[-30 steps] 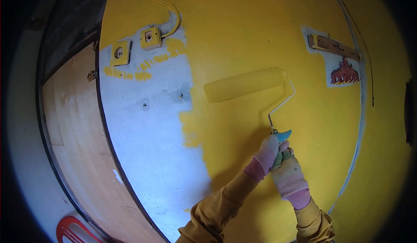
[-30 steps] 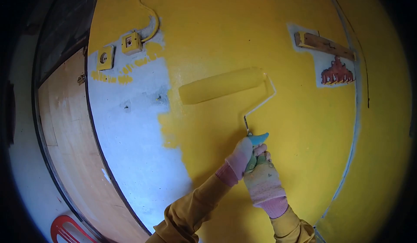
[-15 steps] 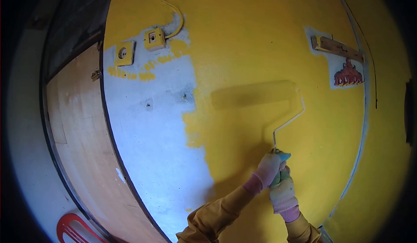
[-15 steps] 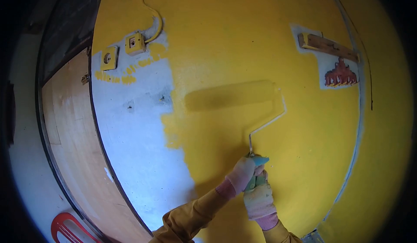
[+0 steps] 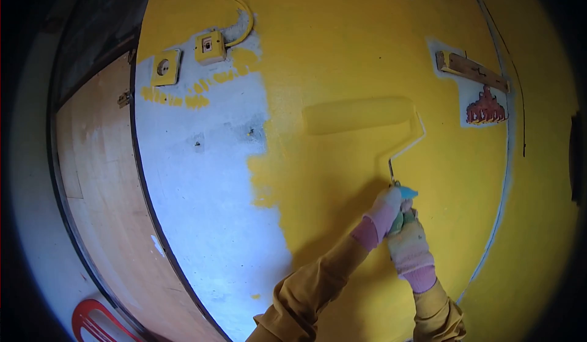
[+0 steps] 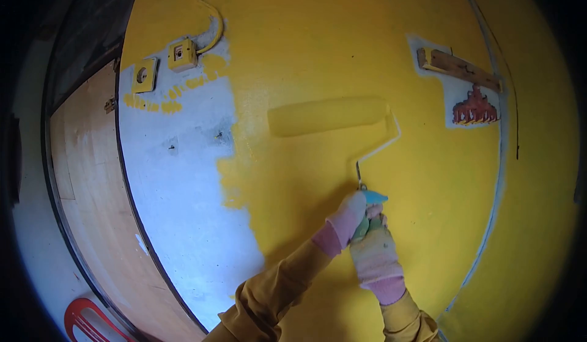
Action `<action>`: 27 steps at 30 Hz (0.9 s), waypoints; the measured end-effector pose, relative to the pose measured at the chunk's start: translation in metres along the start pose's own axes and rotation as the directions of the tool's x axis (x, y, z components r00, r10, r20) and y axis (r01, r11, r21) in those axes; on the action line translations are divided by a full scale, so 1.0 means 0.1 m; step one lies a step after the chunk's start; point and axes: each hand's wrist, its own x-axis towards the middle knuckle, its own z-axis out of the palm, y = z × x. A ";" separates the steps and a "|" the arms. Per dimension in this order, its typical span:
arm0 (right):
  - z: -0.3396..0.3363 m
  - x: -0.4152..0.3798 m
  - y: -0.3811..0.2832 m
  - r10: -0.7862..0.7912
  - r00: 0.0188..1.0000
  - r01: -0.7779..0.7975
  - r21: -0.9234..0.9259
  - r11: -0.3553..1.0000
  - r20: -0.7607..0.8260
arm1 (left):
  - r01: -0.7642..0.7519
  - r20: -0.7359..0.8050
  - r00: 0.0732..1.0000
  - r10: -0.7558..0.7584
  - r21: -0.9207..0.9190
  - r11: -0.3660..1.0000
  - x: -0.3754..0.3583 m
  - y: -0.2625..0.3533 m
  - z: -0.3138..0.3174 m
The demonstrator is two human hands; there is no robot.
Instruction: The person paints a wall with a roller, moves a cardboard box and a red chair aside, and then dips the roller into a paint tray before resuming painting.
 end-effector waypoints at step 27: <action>0.10 0.26 0.03 -0.065 0.991 0.086 0.192 0.978 -0.113 | -0.042 -0.045 0.998 0.049 0.138 0.990 0.11 0.25 0.09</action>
